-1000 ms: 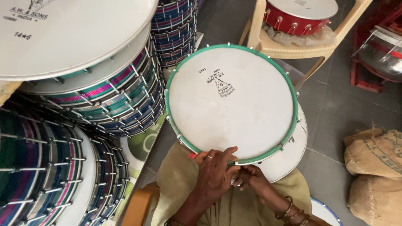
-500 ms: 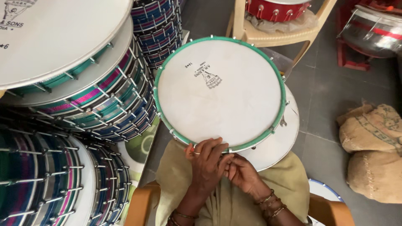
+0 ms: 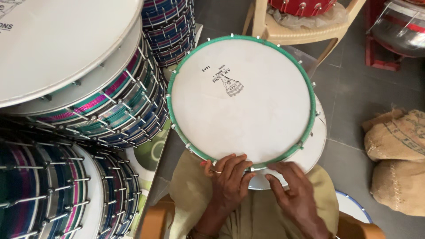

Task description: The person secures a white drumhead onto a green-rimmed drum shell by hand-tightening the tension rods. They then use a drum key to systematically tighten the lugs around the drum's circumference, periodically tapping the drumhead to check the tension.

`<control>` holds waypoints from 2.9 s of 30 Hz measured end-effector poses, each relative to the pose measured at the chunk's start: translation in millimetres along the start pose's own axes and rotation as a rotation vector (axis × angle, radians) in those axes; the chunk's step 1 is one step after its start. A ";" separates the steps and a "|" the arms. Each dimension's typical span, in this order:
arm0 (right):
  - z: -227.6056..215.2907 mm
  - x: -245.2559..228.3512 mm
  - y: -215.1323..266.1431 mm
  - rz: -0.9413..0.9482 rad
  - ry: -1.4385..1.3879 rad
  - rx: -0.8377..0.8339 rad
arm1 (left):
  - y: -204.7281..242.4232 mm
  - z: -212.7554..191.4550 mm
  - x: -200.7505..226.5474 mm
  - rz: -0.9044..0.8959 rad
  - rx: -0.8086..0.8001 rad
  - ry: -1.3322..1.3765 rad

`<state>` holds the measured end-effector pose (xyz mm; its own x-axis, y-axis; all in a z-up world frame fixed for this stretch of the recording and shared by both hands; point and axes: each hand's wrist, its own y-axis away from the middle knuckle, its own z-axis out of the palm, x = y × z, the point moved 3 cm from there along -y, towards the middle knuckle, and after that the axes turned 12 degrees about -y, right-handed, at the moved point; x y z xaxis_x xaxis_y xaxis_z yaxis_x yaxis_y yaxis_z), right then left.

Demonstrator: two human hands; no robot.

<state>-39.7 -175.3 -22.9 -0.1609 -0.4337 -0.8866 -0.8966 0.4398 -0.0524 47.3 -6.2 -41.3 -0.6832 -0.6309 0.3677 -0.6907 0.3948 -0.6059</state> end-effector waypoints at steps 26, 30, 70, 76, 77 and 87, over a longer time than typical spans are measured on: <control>24.1 -29.4 -24.7 -0.562 0.359 -0.045 | 4.2 1.5 -1.0 -0.148 -0.067 0.103; 24.0 -32.2 -26.7 -0.619 0.342 -0.014 | 0.6 -3.3 -3.5 -0.158 -0.077 0.120; 130.9 196.8 3.8 0.774 -1.735 -0.210 | -15.3 -15.4 8.1 0.028 0.113 0.052; 136.1 176.6 5.6 0.786 -1.841 -0.191 | -12.6 -12.2 4.8 -0.015 0.104 0.132; 137.6 176.9 5.4 0.758 -1.867 -0.213 | -12.1 -10.5 4.5 -0.018 0.104 0.131; 141.1 184.7 5.3 0.720 -1.926 -0.308 | -2.4 3.5 -2.7 -0.058 0.043 0.247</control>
<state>-15.9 -142.2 -251.8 -0.0791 0.9961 0.0390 -0.9417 -0.0875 0.3247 51.7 -7.7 -43.4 -0.6838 -0.4675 0.5602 -0.7230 0.3309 -0.6064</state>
